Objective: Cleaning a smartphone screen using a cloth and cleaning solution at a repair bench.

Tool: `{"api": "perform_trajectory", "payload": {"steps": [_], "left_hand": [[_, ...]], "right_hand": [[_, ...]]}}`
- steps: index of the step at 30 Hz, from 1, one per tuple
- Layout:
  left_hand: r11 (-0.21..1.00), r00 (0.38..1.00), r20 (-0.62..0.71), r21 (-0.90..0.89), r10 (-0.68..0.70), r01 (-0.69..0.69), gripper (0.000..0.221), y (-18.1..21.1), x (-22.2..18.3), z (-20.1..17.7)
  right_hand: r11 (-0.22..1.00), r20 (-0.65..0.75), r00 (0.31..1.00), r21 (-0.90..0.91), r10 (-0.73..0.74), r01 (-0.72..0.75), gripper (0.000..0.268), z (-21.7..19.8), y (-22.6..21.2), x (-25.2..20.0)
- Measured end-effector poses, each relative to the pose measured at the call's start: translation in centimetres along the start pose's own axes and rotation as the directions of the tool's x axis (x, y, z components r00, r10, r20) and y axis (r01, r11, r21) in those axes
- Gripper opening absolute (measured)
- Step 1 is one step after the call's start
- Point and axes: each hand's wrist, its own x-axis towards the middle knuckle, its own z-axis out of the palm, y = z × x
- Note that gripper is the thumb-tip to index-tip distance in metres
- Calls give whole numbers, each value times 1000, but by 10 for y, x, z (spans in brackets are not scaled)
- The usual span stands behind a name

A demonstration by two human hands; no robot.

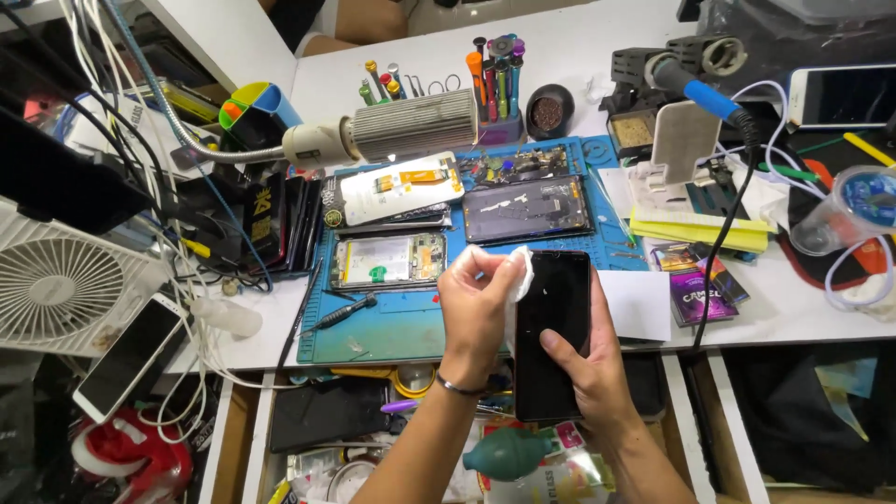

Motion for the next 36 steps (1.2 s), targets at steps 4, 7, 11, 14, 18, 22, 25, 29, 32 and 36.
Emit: {"api": "perform_trajectory", "payload": {"steps": [4,7,11,14,18,22,25,29,32,36], "left_hand": [[987,991,110,149,-70,54,31,-10,-54,-30],[907,895,255,310,-367,284,26,6,-87,-59],[740,756,250,528,-605,417,19,26,-96,-97],[812,821,184,370,-540,452,15,37,-94,-98],[865,875,136,279,-465,417,13,39,-101,-76],[882,899,100,267,-425,388,12,27,-99,-54],[950,948,160,194,-275,243,16,9,-87,-46],[972,951,211,119,-224,203,17,5,-89,-46],[968,948,209,123,-239,217,18,0,-81,-46],[987,965,219,101,-141,122,21,3,-68,-37]], "right_hand": [[1000,-74,997,-8,-27,27,91,-12,9,9],[984,-156,982,-163,-102,76,91,-20,12,13],[986,-154,980,-129,-128,109,91,-17,17,10],[988,-150,978,-75,-146,136,91,-13,12,7],[955,-169,958,-229,-230,188,93,-14,19,5],[932,-171,940,-266,-296,245,90,-7,13,1],[946,-202,943,-245,-266,214,89,-2,11,-2],[935,-216,928,-257,-302,244,92,1,5,-5],[935,-230,924,-257,-306,246,92,-1,10,-1],[952,-204,945,-221,-257,212,92,2,13,-2]]}}
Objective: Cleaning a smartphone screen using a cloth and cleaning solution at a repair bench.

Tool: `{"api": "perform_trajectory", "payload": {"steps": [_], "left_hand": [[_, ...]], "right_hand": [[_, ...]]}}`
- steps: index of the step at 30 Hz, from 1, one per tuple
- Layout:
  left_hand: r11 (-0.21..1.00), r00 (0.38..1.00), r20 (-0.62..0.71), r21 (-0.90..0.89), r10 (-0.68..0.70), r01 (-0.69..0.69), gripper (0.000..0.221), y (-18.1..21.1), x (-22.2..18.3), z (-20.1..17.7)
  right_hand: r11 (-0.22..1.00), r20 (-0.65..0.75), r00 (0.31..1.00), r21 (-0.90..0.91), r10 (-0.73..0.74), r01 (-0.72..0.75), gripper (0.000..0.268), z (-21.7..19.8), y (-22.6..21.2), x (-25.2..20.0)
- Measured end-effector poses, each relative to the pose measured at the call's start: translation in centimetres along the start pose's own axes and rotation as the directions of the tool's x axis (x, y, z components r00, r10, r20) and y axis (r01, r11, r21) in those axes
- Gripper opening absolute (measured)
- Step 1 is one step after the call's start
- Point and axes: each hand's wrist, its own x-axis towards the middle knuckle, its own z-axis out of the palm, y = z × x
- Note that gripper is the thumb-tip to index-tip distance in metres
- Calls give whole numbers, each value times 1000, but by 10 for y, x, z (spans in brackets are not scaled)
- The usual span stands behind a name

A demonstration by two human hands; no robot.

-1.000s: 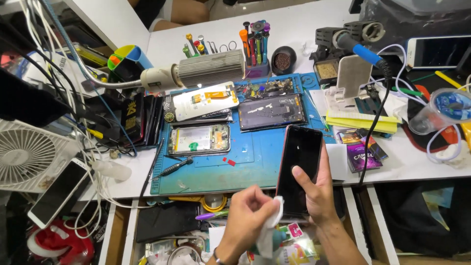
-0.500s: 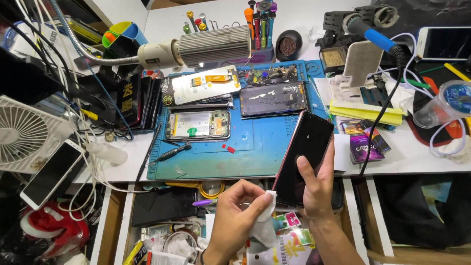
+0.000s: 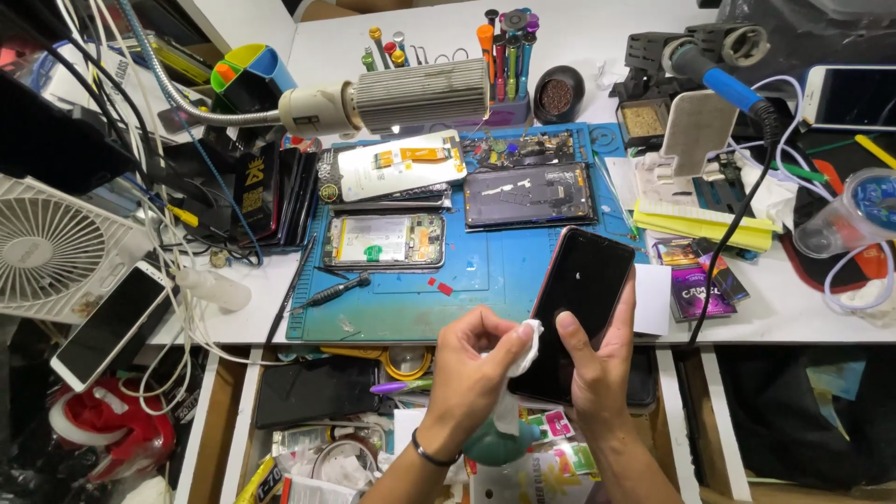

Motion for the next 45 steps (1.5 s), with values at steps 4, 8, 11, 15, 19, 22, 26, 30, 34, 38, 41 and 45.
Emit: {"api": "perform_trajectory", "payload": {"steps": [4,8,11,15,19,22,26,30,34,38,41,45], "left_hand": [[969,969,77,86,-236,230,21,-7,-13,-32],[958,957,63,68,-282,278,11,9,-3,-67],[986,994,-32,125,-104,107,13,22,9,-77],[952,990,-115,284,-83,113,19,39,24,-72],[920,995,-73,381,-63,87,21,35,42,-61],[793,986,43,590,159,-154,22,1,67,-54],[240,855,193,909,482,-340,32,-33,82,-56],[182,607,127,888,784,-422,40,2,53,-87],[248,345,-134,917,929,-312,51,21,27,-180],[693,451,-625,721,637,20,79,17,30,-260],[732,531,-703,649,474,206,80,7,44,-285],[654,554,-700,681,450,329,47,-1,50,-289]], "right_hand": [[999,-43,998,-33,-45,44,90,-7,-4,12],[987,-58,998,160,0,9,83,-15,3,18],[987,-45,999,159,-11,18,81,-13,3,13],[999,-46,999,42,-24,26,84,-10,-8,14],[977,-23,998,210,52,-46,82,-13,-3,14],[998,-26,998,33,-53,54,83,-14,1,13],[1000,-54,999,-10,4,-4,87,-12,-4,13],[998,-21,998,17,-56,56,83,-13,-6,17],[960,27,998,273,60,-65,87,-14,3,15],[994,41,996,82,-79,75,80,-5,-12,10],[994,54,994,62,-96,93,78,-4,-10,10],[993,38,993,43,-113,111,77,-4,-13,11]]}}
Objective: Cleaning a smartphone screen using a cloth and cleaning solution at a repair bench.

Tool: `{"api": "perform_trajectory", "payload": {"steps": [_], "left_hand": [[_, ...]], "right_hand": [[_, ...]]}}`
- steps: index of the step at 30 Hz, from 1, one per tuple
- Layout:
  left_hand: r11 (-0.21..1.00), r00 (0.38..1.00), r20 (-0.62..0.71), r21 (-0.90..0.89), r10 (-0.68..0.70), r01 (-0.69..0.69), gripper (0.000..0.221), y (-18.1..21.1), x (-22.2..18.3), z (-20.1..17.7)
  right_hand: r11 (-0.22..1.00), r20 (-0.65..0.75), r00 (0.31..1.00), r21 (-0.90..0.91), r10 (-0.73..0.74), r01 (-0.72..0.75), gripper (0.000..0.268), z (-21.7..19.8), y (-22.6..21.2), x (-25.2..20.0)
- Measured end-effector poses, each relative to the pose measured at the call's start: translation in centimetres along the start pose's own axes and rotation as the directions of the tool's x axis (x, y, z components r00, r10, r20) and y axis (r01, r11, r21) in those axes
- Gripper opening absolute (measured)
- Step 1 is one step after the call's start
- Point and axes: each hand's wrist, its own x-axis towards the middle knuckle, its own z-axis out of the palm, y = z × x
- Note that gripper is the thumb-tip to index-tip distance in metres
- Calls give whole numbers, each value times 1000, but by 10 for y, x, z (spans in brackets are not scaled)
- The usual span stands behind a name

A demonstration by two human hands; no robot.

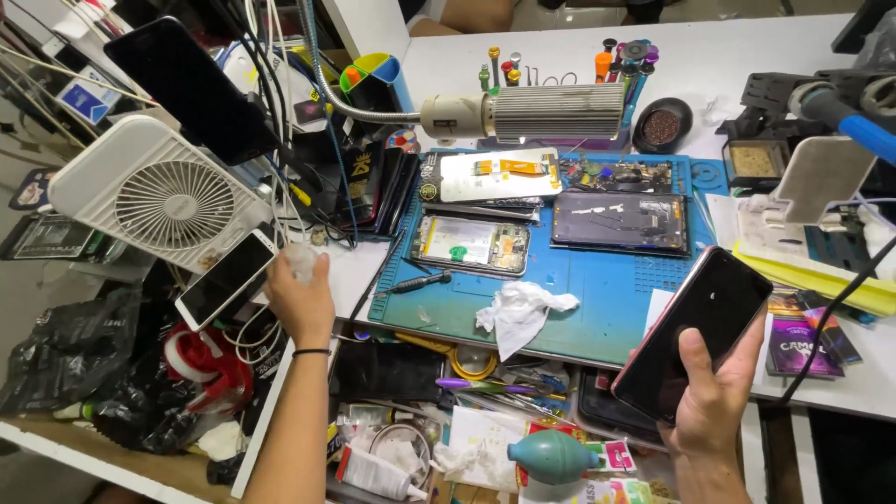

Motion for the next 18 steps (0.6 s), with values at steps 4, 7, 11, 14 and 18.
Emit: {"api": "perform_trajectory", "payload": {"steps": [4,7,11,14,18], "left_hand": [[913,887,-218,94,408,-397,34,23,-26,-27],[725,725,-10,31,689,-688,39,67,-56,-46],[700,438,770,-15,464,-714,49,125,-102,-29],[607,251,937,55,243,-792,56,153,-117,-10],[531,139,978,36,155,-847,63,182,-124,1]], "right_hand": [[970,-49,982,176,181,-170,85,-4,5,2],[965,-33,977,166,212,-204,86,-3,6,2],[977,-7,988,150,153,-151,83,-5,9,1],[958,-16,981,221,191,-183,89,-11,17,0],[973,-2,990,182,144,-141,85,-8,9,2]]}}
